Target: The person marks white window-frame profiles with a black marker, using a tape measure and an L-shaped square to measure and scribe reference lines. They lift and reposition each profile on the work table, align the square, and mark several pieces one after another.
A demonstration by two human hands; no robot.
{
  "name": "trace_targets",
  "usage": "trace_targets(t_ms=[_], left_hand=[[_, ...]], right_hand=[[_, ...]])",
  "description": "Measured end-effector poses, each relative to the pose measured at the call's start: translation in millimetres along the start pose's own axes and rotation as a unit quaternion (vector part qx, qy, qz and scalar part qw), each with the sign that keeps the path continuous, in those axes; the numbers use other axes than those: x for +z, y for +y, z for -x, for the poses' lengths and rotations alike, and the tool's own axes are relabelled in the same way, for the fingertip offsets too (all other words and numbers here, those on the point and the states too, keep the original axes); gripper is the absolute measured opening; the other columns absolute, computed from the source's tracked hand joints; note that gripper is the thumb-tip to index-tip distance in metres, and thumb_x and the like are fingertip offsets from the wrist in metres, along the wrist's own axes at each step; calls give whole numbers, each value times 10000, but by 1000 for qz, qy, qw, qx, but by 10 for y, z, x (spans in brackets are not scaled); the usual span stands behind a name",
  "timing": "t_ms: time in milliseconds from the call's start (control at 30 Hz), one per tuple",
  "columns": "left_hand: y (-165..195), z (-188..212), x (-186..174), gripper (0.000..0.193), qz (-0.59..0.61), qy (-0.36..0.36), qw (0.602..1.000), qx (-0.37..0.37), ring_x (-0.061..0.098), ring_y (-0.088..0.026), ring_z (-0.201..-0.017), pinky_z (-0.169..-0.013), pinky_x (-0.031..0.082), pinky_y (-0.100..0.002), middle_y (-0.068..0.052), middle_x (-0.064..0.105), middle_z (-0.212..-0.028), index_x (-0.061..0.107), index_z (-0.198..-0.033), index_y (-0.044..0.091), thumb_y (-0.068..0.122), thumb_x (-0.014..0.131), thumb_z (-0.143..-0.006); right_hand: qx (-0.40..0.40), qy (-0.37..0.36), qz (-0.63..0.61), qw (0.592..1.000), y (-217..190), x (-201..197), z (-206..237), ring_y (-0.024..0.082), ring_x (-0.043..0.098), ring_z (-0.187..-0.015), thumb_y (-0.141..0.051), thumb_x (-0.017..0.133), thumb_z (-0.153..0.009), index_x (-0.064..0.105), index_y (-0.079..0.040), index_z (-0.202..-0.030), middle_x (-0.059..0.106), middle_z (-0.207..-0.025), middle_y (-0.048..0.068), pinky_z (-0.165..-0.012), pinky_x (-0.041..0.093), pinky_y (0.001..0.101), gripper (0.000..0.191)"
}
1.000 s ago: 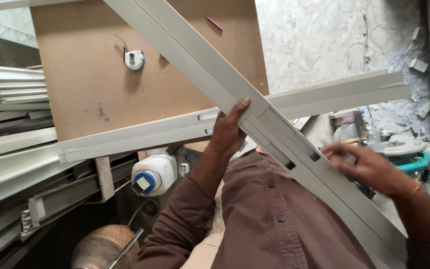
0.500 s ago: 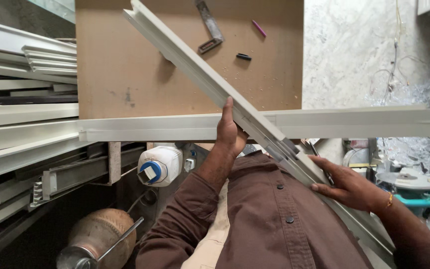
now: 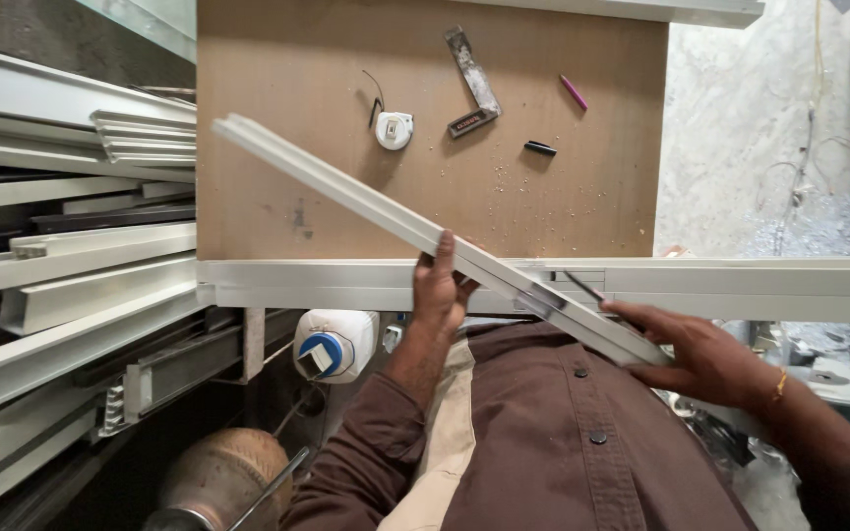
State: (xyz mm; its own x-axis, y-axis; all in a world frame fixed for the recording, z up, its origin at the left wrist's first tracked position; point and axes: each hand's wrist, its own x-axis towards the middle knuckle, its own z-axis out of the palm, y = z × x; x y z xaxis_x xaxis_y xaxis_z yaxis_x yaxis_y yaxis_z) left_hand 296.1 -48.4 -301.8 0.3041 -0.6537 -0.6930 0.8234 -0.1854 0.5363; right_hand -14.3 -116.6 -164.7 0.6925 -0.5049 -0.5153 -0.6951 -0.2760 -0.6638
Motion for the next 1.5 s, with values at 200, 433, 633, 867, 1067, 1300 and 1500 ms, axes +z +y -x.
trace_targets(t_ms=[200, 433, 633, 867, 1067, 1300, 1500], left_hand=[[230, -314, -23, 372, 72, 17, 997, 35, 721, -266, -979, -747, 645, -448, -58, 656, -1014, 564, -1141, 122, 382, 740, -942], [50, -703, 109, 359, 128, 92, 987, -13, 627, -273, -1050, -929, 547, -472, -85, 629, -1124, 595, -1224, 113, 311, 714, -949], [-112, -719, -51, 322, 133, 91, 987, -11, 628, -275, -1087, -992, 523, -463, -96, 634, -1137, 584, -1197, 69, 205, 706, -932], [-201, -689, -8, 359, 12, 131, 989, 61, 582, -251, -1196, -1075, 464, -439, -90, 573, -1269, 519, -1232, 66, 167, 701, -940], [-76, -480, 264, 325, -649, 111, 632, 407, 593, -323, -1189, -1033, 472, -447, -117, 621, -1235, 664, -1142, 103, 188, 791, -854], [-30, -546, 434, 185, -749, -70, 496, 434, 638, -252, -1091, -968, 517, -437, -7, 674, -1079, 744, -987, 159, 197, 808, -818], [-104, -637, 441, 171, -748, -106, 464, 463, 639, -242, -1021, -911, 533, -427, -15, 661, -1063, 738, -996, 153, 190, 802, -842]], right_hand=[[40, 36, 275, 960, 27, -151, -477, 237, 737, -1022, -350, 781, -802, 470, -271, -1499, 580, -1460, 9, -812, 632, 363, 767], [-79, 138, 215, 964, 684, -382, -1005, 276, 728, -1029, -172, 749, -810, 587, -213, -1393, 706, -1272, 31, -843, 614, 402, 607], [-136, 142, 198, 960, 1097, -443, -1126, 275, 713, -1057, -156, 747, -795, 602, -202, -1381, 700, -1287, 48, -865, 601, 400, 606], [-121, 123, 203, 964, 1281, -468, -1287, 279, 710, -1073, -157, 756, -780, 607, -204, -1375, 700, -1294, 47, -861, 601, 406, 615], [-114, 122, 184, 969, 1406, -430, -1449, 286, 705, -1087, -157, 755, -795, 618, -210, -1371, 708, -1277, 48, -878, 597, 413, 595], [-155, 175, 117, 965, 1498, -362, -1454, 278, 716, -1038, -304, 813, -808, 633, -174, -1360, 720, -1220, 99, -865, 596, 398, 595], [-85, 234, 102, 963, 1534, -361, -1508, 262, 741, -903, -323, 793, -906, 669, -181, -1359, 745, -1076, 91, -764, 602, 392, 491]])
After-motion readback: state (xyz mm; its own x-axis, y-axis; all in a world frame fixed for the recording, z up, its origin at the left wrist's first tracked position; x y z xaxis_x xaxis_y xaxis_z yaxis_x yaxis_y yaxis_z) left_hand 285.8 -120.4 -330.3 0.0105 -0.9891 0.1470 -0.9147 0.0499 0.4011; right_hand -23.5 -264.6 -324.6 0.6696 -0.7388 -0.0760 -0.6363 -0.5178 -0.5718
